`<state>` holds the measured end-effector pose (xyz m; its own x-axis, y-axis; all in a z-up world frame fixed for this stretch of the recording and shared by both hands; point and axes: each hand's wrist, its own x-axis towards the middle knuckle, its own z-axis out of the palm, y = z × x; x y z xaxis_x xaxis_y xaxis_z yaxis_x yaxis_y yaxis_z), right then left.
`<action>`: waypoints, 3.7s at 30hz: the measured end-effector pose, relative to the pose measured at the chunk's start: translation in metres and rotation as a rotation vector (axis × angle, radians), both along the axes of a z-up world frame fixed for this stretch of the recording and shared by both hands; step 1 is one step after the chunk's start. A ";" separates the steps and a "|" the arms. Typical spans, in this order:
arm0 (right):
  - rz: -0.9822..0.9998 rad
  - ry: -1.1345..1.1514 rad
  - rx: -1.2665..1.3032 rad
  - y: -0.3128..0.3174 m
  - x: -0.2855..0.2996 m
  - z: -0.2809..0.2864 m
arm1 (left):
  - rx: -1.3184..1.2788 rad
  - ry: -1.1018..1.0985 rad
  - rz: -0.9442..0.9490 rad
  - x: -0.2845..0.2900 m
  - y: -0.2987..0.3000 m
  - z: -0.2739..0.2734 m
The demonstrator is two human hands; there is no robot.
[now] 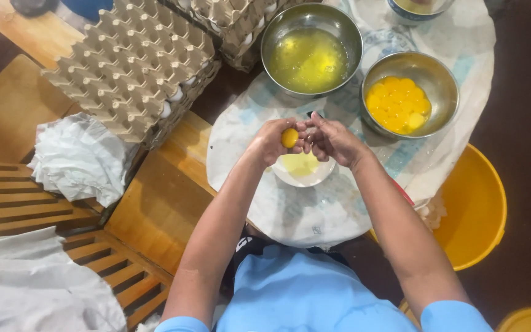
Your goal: Cracking eggs and separating the yolks from the whites into different containers.
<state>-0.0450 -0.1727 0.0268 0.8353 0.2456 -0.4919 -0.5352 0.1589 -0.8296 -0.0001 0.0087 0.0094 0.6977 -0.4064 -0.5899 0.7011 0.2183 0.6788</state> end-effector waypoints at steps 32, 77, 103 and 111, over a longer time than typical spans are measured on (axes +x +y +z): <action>-0.270 0.100 0.213 -0.002 0.002 -0.070 | 0.087 -0.159 0.141 0.003 -0.033 -0.158; -0.274 0.127 0.430 -0.033 -0.014 -0.078 | 0.493 -0.444 -0.188 -0.033 0.005 -0.033; -0.473 -0.324 -0.636 -0.106 0.024 0.034 | 0.571 -0.890 -0.494 -0.008 -0.003 -0.062; -0.032 -0.263 -0.943 0.030 -0.003 -0.018 | 0.545 -1.016 -0.543 0.088 0.032 0.023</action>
